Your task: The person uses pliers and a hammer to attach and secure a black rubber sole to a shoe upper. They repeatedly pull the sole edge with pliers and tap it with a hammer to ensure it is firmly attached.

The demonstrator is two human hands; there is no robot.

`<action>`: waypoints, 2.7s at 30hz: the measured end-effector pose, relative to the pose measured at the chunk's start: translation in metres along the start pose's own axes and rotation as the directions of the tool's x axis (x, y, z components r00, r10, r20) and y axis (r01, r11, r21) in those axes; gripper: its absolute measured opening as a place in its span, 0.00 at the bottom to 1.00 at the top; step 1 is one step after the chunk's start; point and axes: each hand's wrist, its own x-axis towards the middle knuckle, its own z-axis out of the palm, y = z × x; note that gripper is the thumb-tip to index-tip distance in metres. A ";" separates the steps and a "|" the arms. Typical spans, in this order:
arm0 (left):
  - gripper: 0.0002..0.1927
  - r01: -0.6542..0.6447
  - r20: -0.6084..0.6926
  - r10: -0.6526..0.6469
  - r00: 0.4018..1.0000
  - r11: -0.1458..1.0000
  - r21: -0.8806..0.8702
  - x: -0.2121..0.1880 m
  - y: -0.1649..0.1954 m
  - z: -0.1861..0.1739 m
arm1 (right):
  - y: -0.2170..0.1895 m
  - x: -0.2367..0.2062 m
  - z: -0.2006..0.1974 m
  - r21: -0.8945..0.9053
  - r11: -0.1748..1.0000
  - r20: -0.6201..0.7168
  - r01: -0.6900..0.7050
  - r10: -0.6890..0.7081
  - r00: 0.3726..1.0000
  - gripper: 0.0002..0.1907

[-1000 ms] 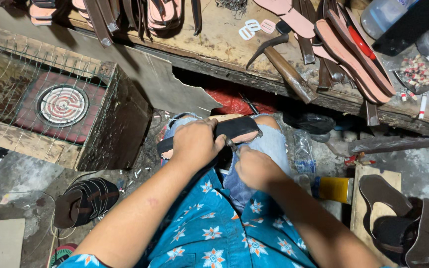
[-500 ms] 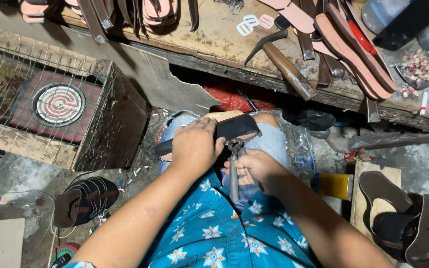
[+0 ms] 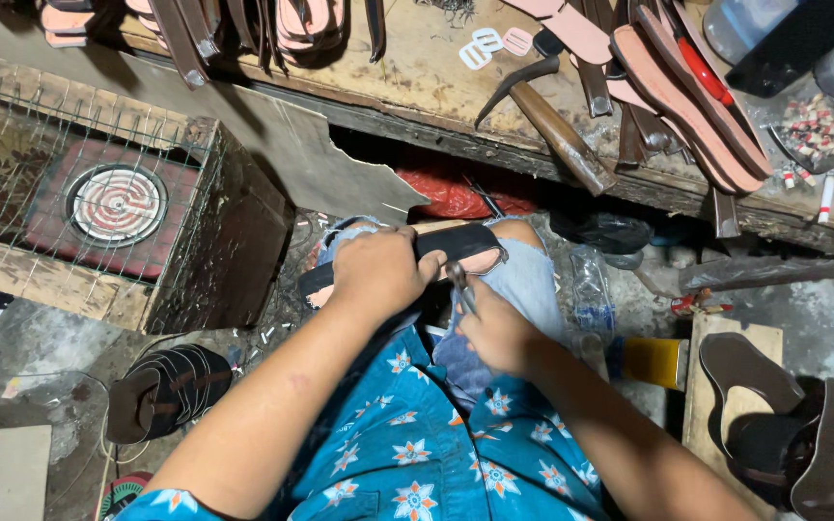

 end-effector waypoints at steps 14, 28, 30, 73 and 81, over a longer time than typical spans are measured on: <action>0.34 0.063 0.280 -0.067 0.958 0.998 0.025 0.027 0.002 -0.009 | -0.027 -0.100 -0.039 -0.539 0.825 0.194 0.169 -0.074 0.978 0.34; 0.30 -0.198 0.149 0.200 0.968 0.980 -0.031 0.016 -0.003 -0.018 | -0.031 -0.008 -0.118 -0.824 0.567 -0.390 0.023 -0.595 0.703 0.31; 0.35 -0.191 0.078 0.197 0.977 0.978 -0.084 0.009 -0.016 -0.024 | -0.022 0.022 -0.139 -0.821 0.570 -0.436 -0.029 -0.595 0.675 0.35; 0.22 0.118 0.251 0.238 0.938 0.463 -0.878 -0.021 -0.091 0.007 | -0.048 -0.023 -0.017 -0.385 0.922 -0.170 0.043 -0.117 0.978 0.23; 0.20 0.101 0.242 0.237 0.941 0.486 -0.868 -0.023 -0.094 0.013 | -0.084 -0.057 -0.038 -0.017 0.975 -0.313 0.221 -0.215 0.925 0.20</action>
